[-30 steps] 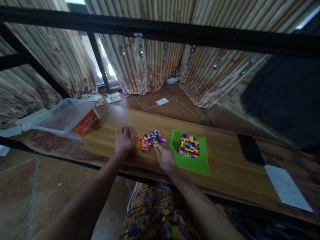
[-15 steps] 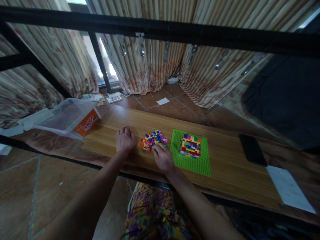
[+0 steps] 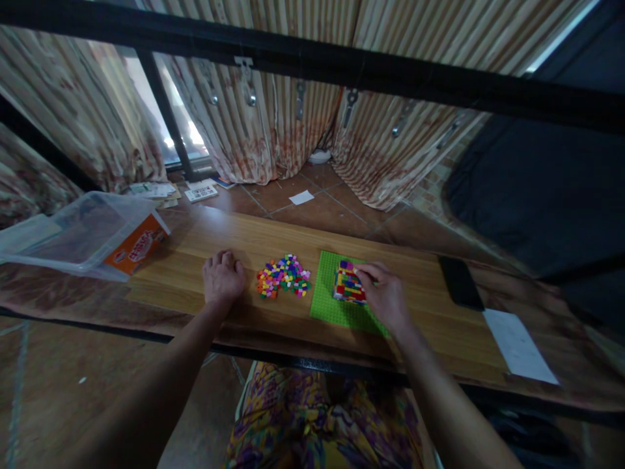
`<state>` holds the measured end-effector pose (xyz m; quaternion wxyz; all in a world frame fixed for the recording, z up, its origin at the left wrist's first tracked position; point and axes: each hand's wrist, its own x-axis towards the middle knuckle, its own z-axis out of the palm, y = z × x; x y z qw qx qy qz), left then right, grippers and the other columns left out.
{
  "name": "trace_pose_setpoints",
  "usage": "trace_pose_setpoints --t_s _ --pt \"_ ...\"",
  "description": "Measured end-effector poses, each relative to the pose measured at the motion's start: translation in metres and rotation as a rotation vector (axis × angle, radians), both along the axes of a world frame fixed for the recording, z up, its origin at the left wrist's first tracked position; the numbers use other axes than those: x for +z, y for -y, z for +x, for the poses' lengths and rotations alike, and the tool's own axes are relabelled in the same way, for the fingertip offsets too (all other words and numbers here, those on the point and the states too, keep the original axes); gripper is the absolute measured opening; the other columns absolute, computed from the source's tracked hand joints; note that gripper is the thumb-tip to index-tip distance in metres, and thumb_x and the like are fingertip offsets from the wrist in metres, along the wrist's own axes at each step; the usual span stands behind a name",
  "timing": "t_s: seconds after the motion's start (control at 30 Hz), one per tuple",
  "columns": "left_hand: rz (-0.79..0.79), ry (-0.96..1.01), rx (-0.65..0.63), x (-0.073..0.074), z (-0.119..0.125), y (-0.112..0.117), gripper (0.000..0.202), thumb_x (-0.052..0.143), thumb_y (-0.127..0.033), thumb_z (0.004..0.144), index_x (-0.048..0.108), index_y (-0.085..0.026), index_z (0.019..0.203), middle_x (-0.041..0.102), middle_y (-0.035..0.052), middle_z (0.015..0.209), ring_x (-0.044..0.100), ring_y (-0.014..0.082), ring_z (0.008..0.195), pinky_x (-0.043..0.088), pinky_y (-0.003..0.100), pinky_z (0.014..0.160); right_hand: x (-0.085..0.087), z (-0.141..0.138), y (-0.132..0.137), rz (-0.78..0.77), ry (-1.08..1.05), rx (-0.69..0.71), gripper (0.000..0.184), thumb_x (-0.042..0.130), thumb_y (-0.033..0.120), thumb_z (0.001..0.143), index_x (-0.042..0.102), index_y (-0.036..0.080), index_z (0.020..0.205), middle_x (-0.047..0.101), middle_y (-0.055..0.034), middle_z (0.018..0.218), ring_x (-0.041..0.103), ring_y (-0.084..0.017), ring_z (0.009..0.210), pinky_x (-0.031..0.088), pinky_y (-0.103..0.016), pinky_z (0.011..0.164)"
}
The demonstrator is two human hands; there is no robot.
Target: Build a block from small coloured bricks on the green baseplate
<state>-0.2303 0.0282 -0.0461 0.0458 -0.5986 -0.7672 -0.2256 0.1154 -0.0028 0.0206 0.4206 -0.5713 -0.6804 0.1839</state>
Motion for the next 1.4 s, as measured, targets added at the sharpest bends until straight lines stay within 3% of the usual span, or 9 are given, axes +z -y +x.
trace_pose_setpoints --t_s 0.13,0.33,0.53,1.07,1.4 --pt "-0.003 0.02 -0.011 0.0 -0.001 0.0 0.039 0.04 -0.03 0.088 0.063 -0.01 0.113 0.061 0.0195 0.124 0.052 0.0341 0.117 0.039 0.049 0.1 -0.002 0.017 -0.015 -0.045 0.14 0.02 0.02 0.055 0.029 0.088 0.072 0.021 0.09 0.073 -0.0046 0.09 0.066 -0.02 0.083 0.05 -0.034 0.082" --pt "0.028 0.025 -0.013 -0.003 -0.002 -0.001 0.04 0.04 -0.031 0.088 0.062 -0.01 0.113 0.062 0.0197 0.121 0.053 0.0344 0.115 0.039 0.049 0.099 0.001 0.014 -0.022 -0.024 0.357 0.145 0.023 0.049 0.025 0.091 0.071 0.02 0.084 0.071 -0.0058 0.085 0.064 -0.02 0.081 0.048 -0.032 0.08" --pt "0.023 0.02 -0.01 -0.001 -0.001 0.0 0.041 0.04 -0.031 0.088 0.062 -0.01 0.114 0.061 0.02 0.123 0.054 0.0345 0.114 0.039 0.049 0.1 0.002 0.017 -0.024 -0.023 0.497 0.159 0.028 0.045 0.021 0.094 0.07 0.019 0.081 0.068 -0.0067 0.085 0.062 -0.019 0.082 0.047 -0.031 0.079" --pt "0.032 0.016 -0.014 0.0 -0.001 0.0 0.039 0.041 -0.031 0.087 0.063 -0.013 0.113 0.062 0.018 0.122 0.054 0.0343 0.112 0.039 0.048 0.098 -0.011 0.018 -0.02 0.0 0.326 0.138 0.032 0.044 0.028 0.094 0.075 0.023 0.086 0.066 -0.0048 0.088 0.062 -0.018 0.081 0.05 -0.032 0.079" --pt "0.007 0.012 -0.016 0.002 0.0 0.001 0.04 0.04 -0.031 0.087 0.062 -0.011 0.113 0.062 0.0199 0.123 0.054 0.0341 0.115 0.04 0.048 0.1 -0.021 0.014 -0.019 0.013 0.216 0.089 0.032 0.045 0.027 0.093 0.073 0.019 0.08 0.065 -0.0062 0.089 0.062 -0.018 0.083 0.05 -0.032 0.081"
